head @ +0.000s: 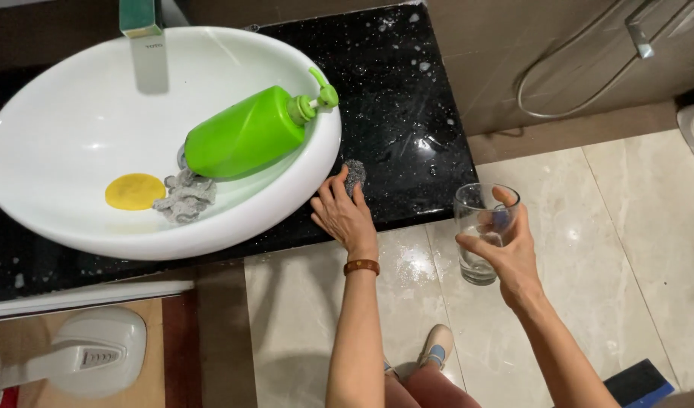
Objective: Scrubbing and rinsing a bathroom sink and countertop using a sponge and water.
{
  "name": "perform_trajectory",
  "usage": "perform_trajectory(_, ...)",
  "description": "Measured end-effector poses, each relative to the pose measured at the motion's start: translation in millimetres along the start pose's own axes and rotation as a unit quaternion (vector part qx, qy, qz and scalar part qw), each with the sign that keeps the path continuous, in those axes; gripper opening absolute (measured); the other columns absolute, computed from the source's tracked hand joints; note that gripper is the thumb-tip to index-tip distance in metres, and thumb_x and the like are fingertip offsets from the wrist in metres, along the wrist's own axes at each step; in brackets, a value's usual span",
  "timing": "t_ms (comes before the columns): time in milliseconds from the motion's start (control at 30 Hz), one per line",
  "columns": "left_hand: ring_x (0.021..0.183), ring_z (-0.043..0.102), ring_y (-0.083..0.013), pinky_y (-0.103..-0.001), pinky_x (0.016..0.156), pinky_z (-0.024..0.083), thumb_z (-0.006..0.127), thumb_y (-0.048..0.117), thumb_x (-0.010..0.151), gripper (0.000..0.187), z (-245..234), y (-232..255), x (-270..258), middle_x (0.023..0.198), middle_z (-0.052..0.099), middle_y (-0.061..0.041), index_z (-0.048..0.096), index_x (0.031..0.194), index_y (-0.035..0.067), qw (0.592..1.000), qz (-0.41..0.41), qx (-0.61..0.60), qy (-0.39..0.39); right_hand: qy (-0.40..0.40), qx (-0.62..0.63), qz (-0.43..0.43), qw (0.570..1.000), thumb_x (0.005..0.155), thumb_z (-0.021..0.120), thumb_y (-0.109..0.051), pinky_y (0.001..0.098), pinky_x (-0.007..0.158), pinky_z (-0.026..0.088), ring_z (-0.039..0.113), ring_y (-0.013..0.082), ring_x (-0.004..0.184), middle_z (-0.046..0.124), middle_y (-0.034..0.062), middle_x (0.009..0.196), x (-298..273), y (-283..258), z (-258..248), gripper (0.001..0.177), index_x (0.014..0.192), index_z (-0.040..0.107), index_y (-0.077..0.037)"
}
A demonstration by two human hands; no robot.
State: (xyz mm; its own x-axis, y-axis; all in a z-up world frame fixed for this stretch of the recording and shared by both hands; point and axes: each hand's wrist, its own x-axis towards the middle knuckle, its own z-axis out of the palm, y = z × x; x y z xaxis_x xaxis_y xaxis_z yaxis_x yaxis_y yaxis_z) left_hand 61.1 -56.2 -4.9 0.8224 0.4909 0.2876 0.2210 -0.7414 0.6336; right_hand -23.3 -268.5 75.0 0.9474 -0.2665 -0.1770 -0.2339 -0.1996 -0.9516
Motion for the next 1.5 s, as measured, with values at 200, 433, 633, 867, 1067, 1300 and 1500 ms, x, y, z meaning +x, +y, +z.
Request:
perform_trajectory(200,0.104,0.055,-0.0199,-0.039,0.092,0.041,0.081,0.028,0.084,0.043,79.0,57.4,-16.7,0.116,0.063,0.002,0.068,0.125,0.025,1.000,-0.018,-0.011,-0.020,-0.011,0.002,-0.022,1.000,0.066,0.086,-0.011,0.0321,0.091,0.050,0.056,0.0160,0.107,0.054,0.0065,0.115,2.9,7.5,-35.4,0.099,0.154,0.042,-0.013)
perform_trajectory(433,0.102,0.055,-0.0200,-0.038,0.091,0.039,0.082,0.026,0.087,0.042,81.1,88.7,-76.2,0.115,0.064,0.003,0.069,0.128,0.028,0.992,0.084,-0.049,-0.077,-0.041,0.007,-0.004,0.999,0.064,0.084,-0.011,0.0328,0.088,0.051,0.059,0.0164,0.101,0.057,0.0073,0.111,25.0,1.6,-69.5,0.098,0.152,0.042,-0.014)
perform_trajectory(633,0.102,0.054,-0.0186,-0.038,0.088,0.038,0.075,0.034,0.091,0.037,52.8,65.6,-53.5,0.114,0.061,0.002,0.070,0.126,0.025,0.997,-0.056,0.029,0.052,-0.087,0.014,-0.039,0.995,0.064,0.085,-0.009,0.0329,0.090,0.050,0.055,0.0160,0.104,0.055,0.0042,0.115,52.1,4.5,-101.5,0.097,0.151,0.043,-0.013)
perform_trajectory(867,0.098,0.053,-0.0205,-0.040,0.086,0.038,0.076,0.035,0.090,0.036,100.5,133.7,-100.1,0.112,0.061,0.001,0.069,0.125,0.028,0.998,-0.049,0.004,0.026,-0.114,0.013,-0.020,0.993,0.062,0.086,-0.008,0.0320,0.092,0.048,0.055,0.0157,0.103,0.053,0.0041,0.111,74.2,15.7,-132.0,0.099,0.151,0.045,-0.015)
perform_trajectory(1067,0.103,0.054,-0.0215,-0.040,0.091,0.040,0.076,0.024,0.085,0.042,113.5,169.7,-112.7,0.118,0.061,0.001,0.071,0.126,0.031,0.999,0.049,-0.010,-0.020,-0.123,0.016,-0.040,0.991,0.060,0.086,-0.009,0.0316,0.090,0.049,0.055,0.0137,0.104,0.054,-0.0002,0.115,86.0,20.2,-143.5,0.096,0.147,0.045,-0.014)
perform_trajectory(1300,0.094,0.055,-0.0191,-0.037,0.087,0.038,0.081,0.022,0.088,0.035,83.7,131.1,-70.0,0.112,0.067,0.007,0.072,0.121,0.026,0.996,0.048,-0.070,-0.003,-0.136,0.012,-0.011,0.991,0.061,0.086,-0.009,0.0320,0.089,0.048,0.055,0.0150,0.100,0.054,0.0014,0.107,86.2,10.1,-137.9,0.097,0.149,0.046,-0.018)
perform_trajectory(1500,0.093,0.056,-0.0181,-0.037,0.096,0.039,0.080,0.012,0.081,0.033,75.5,131.7,-50.7,0.107,0.070,0.008,0.076,0.112,0.024,0.986,0.138,-0.081,-0.056,-0.131,-0.003,-0.030,0.991,0.060,0.087,-0.013,0.0328,0.093,0.048,0.055,0.0158,0.106,0.052,0.0003,0.110,99.8,4.9,-123.8,0.100,0.149,0.045,-0.018)
